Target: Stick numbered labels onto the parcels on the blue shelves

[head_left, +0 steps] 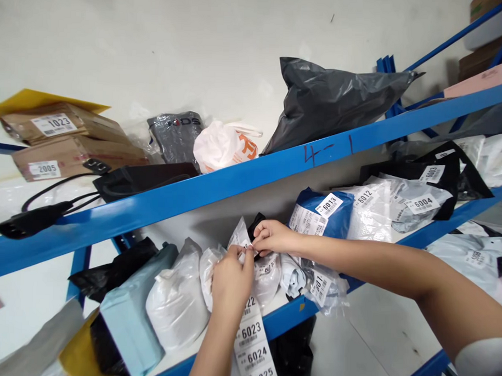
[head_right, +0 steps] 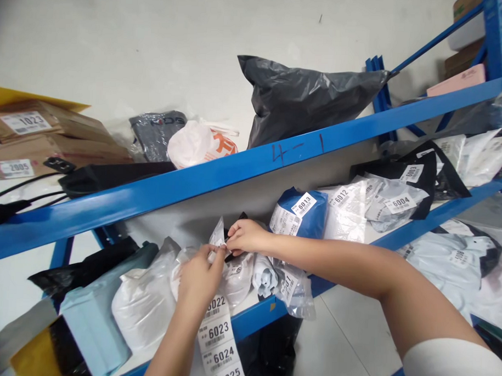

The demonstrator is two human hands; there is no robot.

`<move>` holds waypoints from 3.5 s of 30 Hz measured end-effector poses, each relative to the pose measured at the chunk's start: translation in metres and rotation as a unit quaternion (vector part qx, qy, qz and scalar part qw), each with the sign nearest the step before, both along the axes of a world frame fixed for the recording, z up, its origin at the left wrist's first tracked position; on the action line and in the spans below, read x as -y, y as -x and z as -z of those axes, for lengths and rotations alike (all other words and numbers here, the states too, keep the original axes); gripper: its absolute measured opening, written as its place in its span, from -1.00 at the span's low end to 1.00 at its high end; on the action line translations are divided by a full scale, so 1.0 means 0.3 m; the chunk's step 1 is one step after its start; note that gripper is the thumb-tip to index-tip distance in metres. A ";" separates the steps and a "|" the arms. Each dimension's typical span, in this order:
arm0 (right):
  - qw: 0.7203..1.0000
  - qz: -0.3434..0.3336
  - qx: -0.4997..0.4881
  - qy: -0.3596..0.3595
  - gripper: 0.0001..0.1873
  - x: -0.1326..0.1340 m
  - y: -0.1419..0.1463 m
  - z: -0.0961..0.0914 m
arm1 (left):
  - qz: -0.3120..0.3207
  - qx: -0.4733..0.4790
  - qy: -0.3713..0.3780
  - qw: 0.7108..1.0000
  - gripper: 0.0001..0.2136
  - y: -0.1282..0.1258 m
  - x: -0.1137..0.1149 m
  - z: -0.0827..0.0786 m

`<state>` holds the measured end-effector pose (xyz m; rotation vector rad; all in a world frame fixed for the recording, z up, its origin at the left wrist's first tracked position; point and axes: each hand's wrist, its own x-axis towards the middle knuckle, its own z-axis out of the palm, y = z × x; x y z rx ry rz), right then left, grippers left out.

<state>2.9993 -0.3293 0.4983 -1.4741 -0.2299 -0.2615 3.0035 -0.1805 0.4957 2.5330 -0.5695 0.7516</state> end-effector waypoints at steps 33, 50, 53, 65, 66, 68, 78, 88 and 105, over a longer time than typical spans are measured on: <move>0.967 0.092 0.110 0.208 -0.67 0.008 -0.042 0.054 | 0.048 0.094 0.077 0.991 -0.73 -0.016 0.009 0.099; 0.983 0.082 0.045 0.157 -0.67 0.001 -0.029 0.039 | 0.066 -0.008 0.111 0.992 -0.79 -0.010 -0.055 0.057; 0.985 0.083 0.025 0.146 -0.68 0.004 -0.035 0.044 | 0.086 -0.040 0.143 0.985 -0.82 -0.012 -0.066 0.037; 0.977 0.084 0.046 0.190 -0.83 0.005 -0.023 0.042 | 0.113 -0.043 0.086 0.989 -0.72 0.061 -0.045 0.063; 0.976 0.083 0.048 0.196 -0.88 0.003 -0.023 0.041 | 0.115 -0.048 0.074 0.989 -0.67 0.073 -0.042 0.072; 0.977 0.091 0.037 0.190 -0.94 -0.003 -0.021 0.036 | 0.112 -0.054 0.074 0.989 -0.53 0.086 -0.037 0.093; 0.972 0.098 0.051 0.210 -0.91 0.006 -0.019 0.045 | 0.066 -0.022 -0.039 0.997 -0.57 0.103 -0.032 0.141; 0.898 0.163 0.072 0.402 -0.83 0.002 -0.023 0.020 | 0.093 0.080 -0.056 0.991 -0.60 0.110 -0.058 0.193; 0.824 -0.045 0.137 0.548 -0.49 -0.023 -0.082 -0.127 | 0.128 -0.026 0.095 0.987 -0.54 0.126 -0.119 0.204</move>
